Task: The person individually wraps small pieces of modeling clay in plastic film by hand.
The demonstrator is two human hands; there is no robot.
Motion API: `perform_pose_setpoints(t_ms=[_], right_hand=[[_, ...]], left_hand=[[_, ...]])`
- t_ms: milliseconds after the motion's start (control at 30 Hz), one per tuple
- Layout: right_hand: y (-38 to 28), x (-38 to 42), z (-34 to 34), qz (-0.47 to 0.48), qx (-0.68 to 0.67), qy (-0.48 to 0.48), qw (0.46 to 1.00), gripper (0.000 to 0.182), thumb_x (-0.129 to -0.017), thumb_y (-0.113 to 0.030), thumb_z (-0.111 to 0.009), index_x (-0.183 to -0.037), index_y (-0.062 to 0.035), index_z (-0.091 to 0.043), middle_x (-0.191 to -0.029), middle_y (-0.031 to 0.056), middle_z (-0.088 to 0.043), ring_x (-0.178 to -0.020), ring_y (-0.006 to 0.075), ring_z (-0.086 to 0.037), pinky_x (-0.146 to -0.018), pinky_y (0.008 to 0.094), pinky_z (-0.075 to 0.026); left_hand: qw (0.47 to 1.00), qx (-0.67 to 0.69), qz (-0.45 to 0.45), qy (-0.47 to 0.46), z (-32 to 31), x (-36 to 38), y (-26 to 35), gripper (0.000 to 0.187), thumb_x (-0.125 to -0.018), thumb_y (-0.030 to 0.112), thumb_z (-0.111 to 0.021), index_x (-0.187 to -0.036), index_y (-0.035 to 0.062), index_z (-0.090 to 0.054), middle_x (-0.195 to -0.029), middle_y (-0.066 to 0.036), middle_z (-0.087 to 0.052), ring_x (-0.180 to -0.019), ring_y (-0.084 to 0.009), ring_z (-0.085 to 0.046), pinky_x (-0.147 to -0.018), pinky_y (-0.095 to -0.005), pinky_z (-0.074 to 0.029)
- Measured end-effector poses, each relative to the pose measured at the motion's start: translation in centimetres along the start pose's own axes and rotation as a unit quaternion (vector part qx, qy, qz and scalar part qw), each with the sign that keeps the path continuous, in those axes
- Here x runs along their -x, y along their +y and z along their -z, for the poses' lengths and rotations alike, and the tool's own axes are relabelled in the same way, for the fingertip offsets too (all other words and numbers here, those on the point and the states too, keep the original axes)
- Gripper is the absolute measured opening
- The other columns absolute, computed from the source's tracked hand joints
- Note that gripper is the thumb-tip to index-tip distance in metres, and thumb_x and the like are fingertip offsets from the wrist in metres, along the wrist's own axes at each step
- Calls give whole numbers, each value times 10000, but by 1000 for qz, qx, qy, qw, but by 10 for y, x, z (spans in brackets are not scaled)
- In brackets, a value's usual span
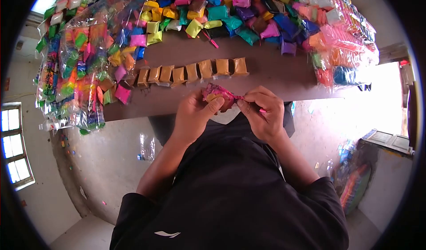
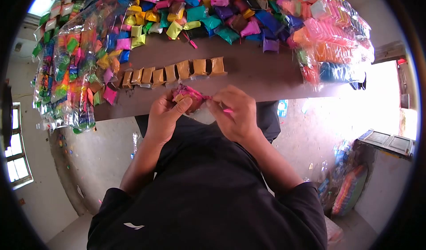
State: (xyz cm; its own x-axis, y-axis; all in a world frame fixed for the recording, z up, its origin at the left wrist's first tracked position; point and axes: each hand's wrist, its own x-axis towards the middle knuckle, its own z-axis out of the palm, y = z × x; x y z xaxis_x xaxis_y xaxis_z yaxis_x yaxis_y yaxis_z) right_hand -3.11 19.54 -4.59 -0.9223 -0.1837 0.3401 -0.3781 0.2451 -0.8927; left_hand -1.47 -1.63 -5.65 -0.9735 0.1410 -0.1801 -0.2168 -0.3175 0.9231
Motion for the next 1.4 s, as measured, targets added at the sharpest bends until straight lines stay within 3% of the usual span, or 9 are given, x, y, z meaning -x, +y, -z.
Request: perform_pose_setpoints(t_ms=[200,267,467,600,667,767,1067,1200,1400], right_hand=[[3,-3,3,3,-13,-45,999,69,-852,12,-741,-840,20,-673,-792,116,-657,-682,230,-632,-625,331,-494],[7,-2,-5,-40,-45,-38,997,103,-857,-6,-747,-895,1,-652,-802,98,-647,-688,181,-623,-618,311,-484],[3,4,-20,-136,-30,12,990,220,-836,-7,-760,-1036,-25,-669,-880,91,-657,-663,141,-609,-587,281,-469],[0,1,-11,-60,4,-8,998,261,-825,8,-759,-1079,-9,-699,-883,106,-667,-640,171,-618,-588,297,-485],[8,-2,-10,60,21,22,998,265,-826,23,-748,-1089,2,-721,-883,119,-676,-636,211,-631,-591,311,-496],[6,-2,-7,54,29,-4,998,206,-836,29,-739,-1041,17,-733,-892,124,-684,-649,229,-643,-590,318,-497],[14,-8,2,-26,-37,-63,997,193,-880,-38,-744,-1065,17,-740,-884,119,-683,-716,223,-646,-663,336,-508],[13,-1,-10,-114,-156,-23,981,184,-888,-49,-746,-1060,15,-749,-882,91,-680,-753,148,-623,-685,300,-492],[-7,-2,-3,-162,-172,-30,971,139,-868,-17,-735,-999,19,-763,-897,71,-689,-757,93,-601,-687,251,-467]], left_hand=[[997,45,64,-22,4,2,7,276,-1015,231,-711,-1175,10,-670,-1038,-50,-727,-908,-102,-672,-754,-264,-524],[984,148,101,14,-3,0,3,266,-1033,260,-680,-1169,32,-662,-987,-42,-717,-898,-118,-686,-718,-280,-537],[991,110,70,-11,-27,-6,-7,221,-1053,292,-634,-1107,78,-646,-887,-25,-676,-771,-115,-647,-639,-277,-504],[986,126,111,7,-28,-7,-2,246,-1074,330,-598,-1095,89,-641,-843,-13,-650,-703,-109,-609,-604,-270,-476],[985,122,122,-12,-23,-7,-6,281,-1080,378,-585,-1044,103,-632,-796,1,-611,-636,-108,-575,-557,-276,-453],[981,138,122,60,-38,-7,-5,299,-1070,404,-600,-970,123,-609,-757,6,-574,-579,-106,-535,-516,-284,-431],[961,188,203,-5,-28,-10,13,342,-1049,447,-628,-864,164,-570,-706,38,-535,-511,-50,-448,-457,-258,-384],[961,193,199,14,-30,-7,10,352,-1050,450,-625,-868,153,-575,-695,36,-517,-515,-64,-463,-461,-265,-404],[1000,-4,2,20,-27,0,-4,301,-1067,352,-626,-1051,51,-622,-806,-10,-638,-626,-90,-582,-546,-260,-483]])
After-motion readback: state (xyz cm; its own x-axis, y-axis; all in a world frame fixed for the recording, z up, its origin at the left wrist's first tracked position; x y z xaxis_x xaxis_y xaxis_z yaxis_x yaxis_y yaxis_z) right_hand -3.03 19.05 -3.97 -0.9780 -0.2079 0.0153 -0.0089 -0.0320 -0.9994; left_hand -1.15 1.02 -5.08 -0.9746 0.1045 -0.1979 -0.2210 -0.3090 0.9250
